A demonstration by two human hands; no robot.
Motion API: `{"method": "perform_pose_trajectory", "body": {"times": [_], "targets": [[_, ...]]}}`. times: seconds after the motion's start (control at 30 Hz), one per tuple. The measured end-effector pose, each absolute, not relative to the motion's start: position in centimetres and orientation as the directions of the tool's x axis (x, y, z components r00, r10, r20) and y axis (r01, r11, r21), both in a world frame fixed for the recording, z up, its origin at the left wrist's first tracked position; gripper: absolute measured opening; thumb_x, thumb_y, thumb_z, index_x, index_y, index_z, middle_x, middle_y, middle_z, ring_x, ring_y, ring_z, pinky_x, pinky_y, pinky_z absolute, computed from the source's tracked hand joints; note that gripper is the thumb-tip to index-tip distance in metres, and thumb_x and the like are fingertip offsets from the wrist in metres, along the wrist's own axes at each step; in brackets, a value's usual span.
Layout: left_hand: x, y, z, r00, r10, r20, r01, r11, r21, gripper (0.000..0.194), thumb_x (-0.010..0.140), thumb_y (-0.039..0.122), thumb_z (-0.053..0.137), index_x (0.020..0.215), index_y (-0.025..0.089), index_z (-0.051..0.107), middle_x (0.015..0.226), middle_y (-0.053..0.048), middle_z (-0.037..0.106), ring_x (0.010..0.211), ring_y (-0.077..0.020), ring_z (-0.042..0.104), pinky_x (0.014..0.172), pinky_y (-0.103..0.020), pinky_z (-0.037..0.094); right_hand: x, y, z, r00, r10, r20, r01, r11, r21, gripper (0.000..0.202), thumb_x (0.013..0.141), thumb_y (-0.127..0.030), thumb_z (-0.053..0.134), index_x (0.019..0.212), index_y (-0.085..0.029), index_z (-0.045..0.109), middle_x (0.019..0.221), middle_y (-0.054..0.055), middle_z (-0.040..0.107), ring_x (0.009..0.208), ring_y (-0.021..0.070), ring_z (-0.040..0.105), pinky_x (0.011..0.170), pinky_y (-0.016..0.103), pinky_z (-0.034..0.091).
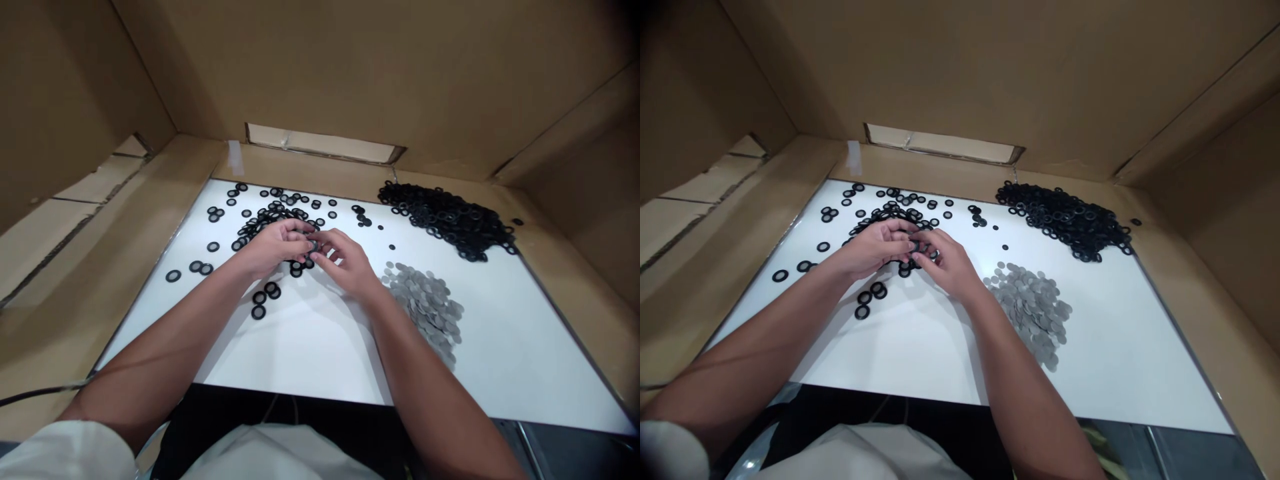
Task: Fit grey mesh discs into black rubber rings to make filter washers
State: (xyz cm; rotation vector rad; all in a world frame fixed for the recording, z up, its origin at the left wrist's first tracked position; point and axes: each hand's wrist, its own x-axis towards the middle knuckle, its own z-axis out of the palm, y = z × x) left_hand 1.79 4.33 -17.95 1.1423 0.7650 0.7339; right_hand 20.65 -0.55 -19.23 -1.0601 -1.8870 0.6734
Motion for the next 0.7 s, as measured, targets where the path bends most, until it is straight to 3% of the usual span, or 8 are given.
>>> {"method": "perform_pose_trajectory", "body": {"times": [0.17,0.3,0.43,0.57,0.7], "targets": [[2.14,3.85,-17.33,0.531,0.823,-0.203,-0.107,0.302,0.947,0.038,0.073,0.015,0.08,0.107,0.014,0.061,0.07,0.001,0.068,0.06,-0.01,0.064,0.062,-0.023,0.053,20.54,-0.47,-19.67,-0.245,0.892,0.381,0.402,0.451,-0.797,0.027,0.085,-0.03,0.068,0.107,-0.022,0.055,0.1,0.004,0.061,0.076,0.0146,0.06,0.059,0.027,0.05],[2.11,3.84,-17.24,0.536,0.821,-0.195,-0.129,0.308,0.943,0.038,0.074,0.015,0.079,0.107,0.013,0.061,0.074,0.0,0.068,0.066,-0.0116,0.067,0.066,-0.025,0.055,20.51,-0.54,-19.36,-0.248,0.895,0.372,0.378,0.442,-0.813,0.038,0.084,-0.032,0.07,0.115,-0.023,0.052,0.104,0.004,0.059,0.076,0.0144,0.06,0.056,0.026,0.048],[1.97,3.98,-17.58,0.54,0.825,-0.169,-0.15,0.291,0.945,0.037,0.075,0.017,0.079,0.107,0.015,0.061,0.078,-0.001,0.069,0.077,-0.0152,0.071,0.073,-0.027,0.057,20.43,-0.53,-19.07,-0.295,0.865,0.406,0.404,0.498,-0.768,0.026,0.089,-0.029,0.063,0.114,-0.024,0.057,0.107,0.005,0.057,0.081,0.0148,0.06,0.061,0.027,0.05],[2.34,3.74,-17.7,0.552,0.814,-0.178,-0.138,0.3,0.944,0.037,0.073,0.015,0.079,0.106,0.014,0.061,0.071,0.002,0.067,0.066,-0.0106,0.066,0.061,-0.021,0.051,20.04,-0.43,-19.81,-0.213,0.892,0.399,0.43,0.452,-0.781,0.029,0.082,-0.029,0.071,0.102,-0.022,0.053,0.095,0.002,0.057,0.074,0.0144,0.057,0.061,0.028,0.05],[2.53,3.64,-17.69,0.567,0.809,-0.158,-0.144,0.285,0.948,0.039,0.072,0.018,0.08,0.106,0.013,0.061,0.07,0.001,0.067,0.062,-0.0105,0.063,0.056,-0.021,0.047,20.05,-0.54,-19.85,-0.237,0.892,0.384,0.394,0.45,-0.801,0.047,0.08,-0.032,0.074,0.119,-0.023,0.048,0.096,0.002,0.055,0.076,0.0147,0.056,0.061,0.028,0.05]]}}
